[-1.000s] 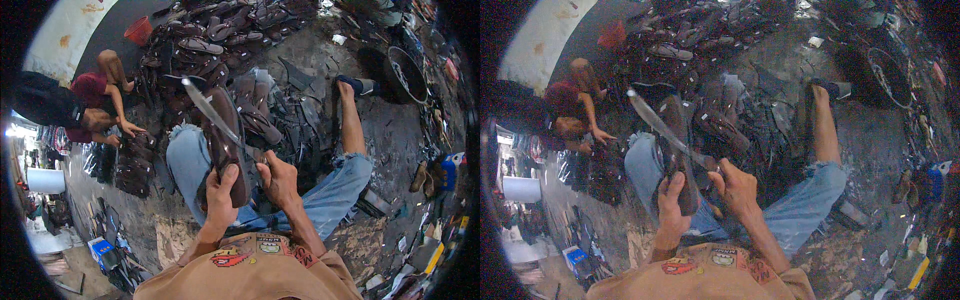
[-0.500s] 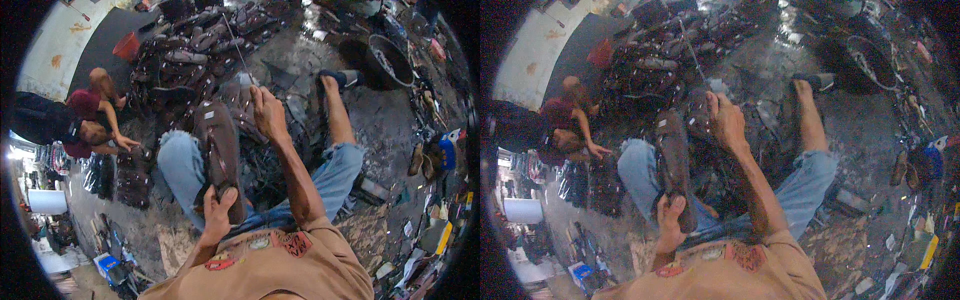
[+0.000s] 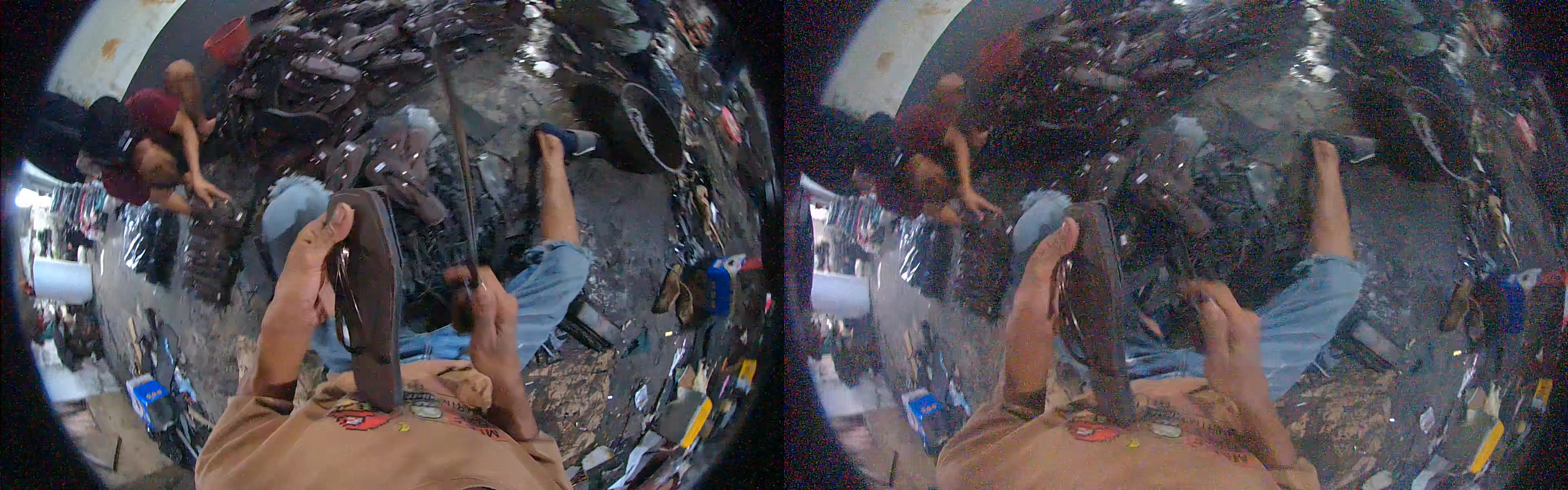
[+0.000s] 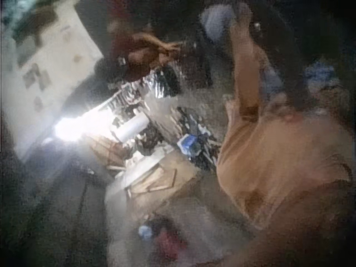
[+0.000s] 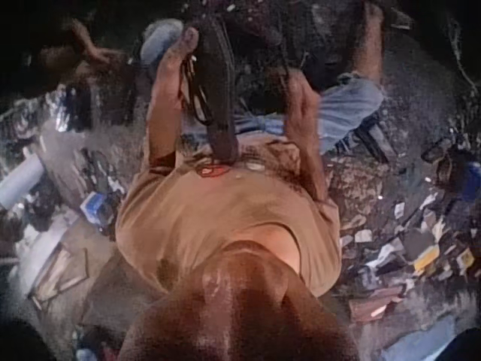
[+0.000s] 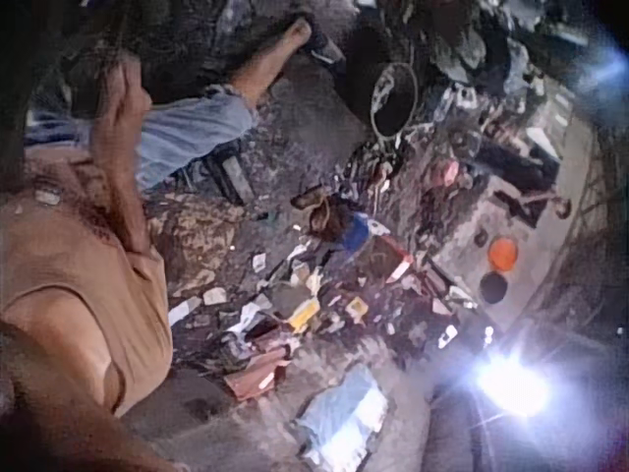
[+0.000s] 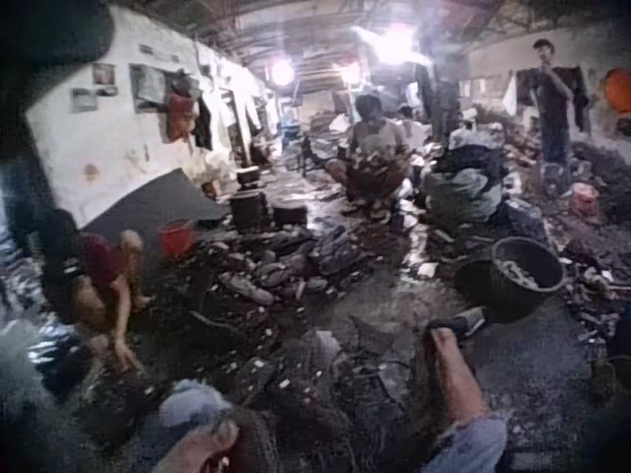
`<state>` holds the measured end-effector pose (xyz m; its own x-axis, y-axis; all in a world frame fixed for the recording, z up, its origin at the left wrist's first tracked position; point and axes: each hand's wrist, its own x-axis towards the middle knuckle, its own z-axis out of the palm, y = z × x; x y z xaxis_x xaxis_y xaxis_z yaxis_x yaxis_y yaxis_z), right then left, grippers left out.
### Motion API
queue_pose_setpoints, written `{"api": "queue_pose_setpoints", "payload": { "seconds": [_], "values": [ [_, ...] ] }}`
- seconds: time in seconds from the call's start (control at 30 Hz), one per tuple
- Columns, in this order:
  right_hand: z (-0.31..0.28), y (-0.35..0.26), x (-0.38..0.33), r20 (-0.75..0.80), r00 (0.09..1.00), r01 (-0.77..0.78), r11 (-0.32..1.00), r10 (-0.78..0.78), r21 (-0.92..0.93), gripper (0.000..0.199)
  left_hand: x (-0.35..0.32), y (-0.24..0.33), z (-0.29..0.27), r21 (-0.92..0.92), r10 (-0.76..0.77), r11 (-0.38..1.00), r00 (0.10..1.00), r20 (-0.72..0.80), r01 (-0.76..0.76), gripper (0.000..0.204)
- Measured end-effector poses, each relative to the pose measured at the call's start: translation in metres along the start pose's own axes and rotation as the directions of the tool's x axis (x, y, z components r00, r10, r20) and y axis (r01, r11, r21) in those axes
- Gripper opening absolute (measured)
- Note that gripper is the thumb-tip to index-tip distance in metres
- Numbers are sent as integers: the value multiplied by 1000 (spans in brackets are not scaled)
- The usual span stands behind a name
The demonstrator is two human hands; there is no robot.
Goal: The person sits on the floor and uses a knife to trim excess material from the edges of brown sandals. They handle each sandal individually, scraping and cutting along the perimeter, then place the trimmed sandals aside.
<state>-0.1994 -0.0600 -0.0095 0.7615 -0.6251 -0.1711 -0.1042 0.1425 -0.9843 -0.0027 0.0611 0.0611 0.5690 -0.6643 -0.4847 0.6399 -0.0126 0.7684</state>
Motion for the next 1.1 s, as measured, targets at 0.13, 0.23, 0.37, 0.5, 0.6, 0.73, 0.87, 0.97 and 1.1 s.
{"api": "queue_pose_setpoints", "payload": {
  "seconds": [0.13, 0.23, 0.37, 0.5, 0.6, 0.73, 0.87, 0.97, 1.1],
  "values": [
    [-12, 58, -75, 149, 983, 152, 914, -102, -376, 35, 1, -22, -23, -174, -26, 985, 995, -95, 9, 36],
    [-14, 79, -111, 160, 987, 103, 854, -23, -511, 30, -9, -18, -16, -109, -62, 993, 992, -109, 50, 36],
    [-17, 73, -113, 200, 953, -65, 795, 229, -603, 28, -7, -21, -27, -48, -58, 997, 992, -115, 53, 35],
    [-9, 65, -107, 197, 973, 27, 787, 121, -616, 27, -7, -20, -24, -131, -53, 991, 986, -155, 32, 34],
    [-6, 57, -105, 175, 984, 75, 825, 29, -560, 30, -5, -22, -27, -121, -37, 993, 981, -192, 14, 34],
    [-14, 65, -108, 236, 971, 94, 839, 42, -536, 32, -4, -20, -29, -159, -55, 987, 984, -172, 28, 33],
    [-20, 63, -110, 268, 960, 61, 867, 86, -495, 29, -2, -22, -34, -192, -68, 981, 983, -173, 34, 32],
    [-23, 67, -111, 279, 959, 118, 819, 54, -561, 30, -2, -23, -34, -183, -46, 983, 985, -163, 16, 32],
    [-11, 60, -83, 236, 963, 35, 814, 127, -580, 28, -1, -24, -31, -71, -27, 997, 983, -179, 15, 32]
  ]
}}
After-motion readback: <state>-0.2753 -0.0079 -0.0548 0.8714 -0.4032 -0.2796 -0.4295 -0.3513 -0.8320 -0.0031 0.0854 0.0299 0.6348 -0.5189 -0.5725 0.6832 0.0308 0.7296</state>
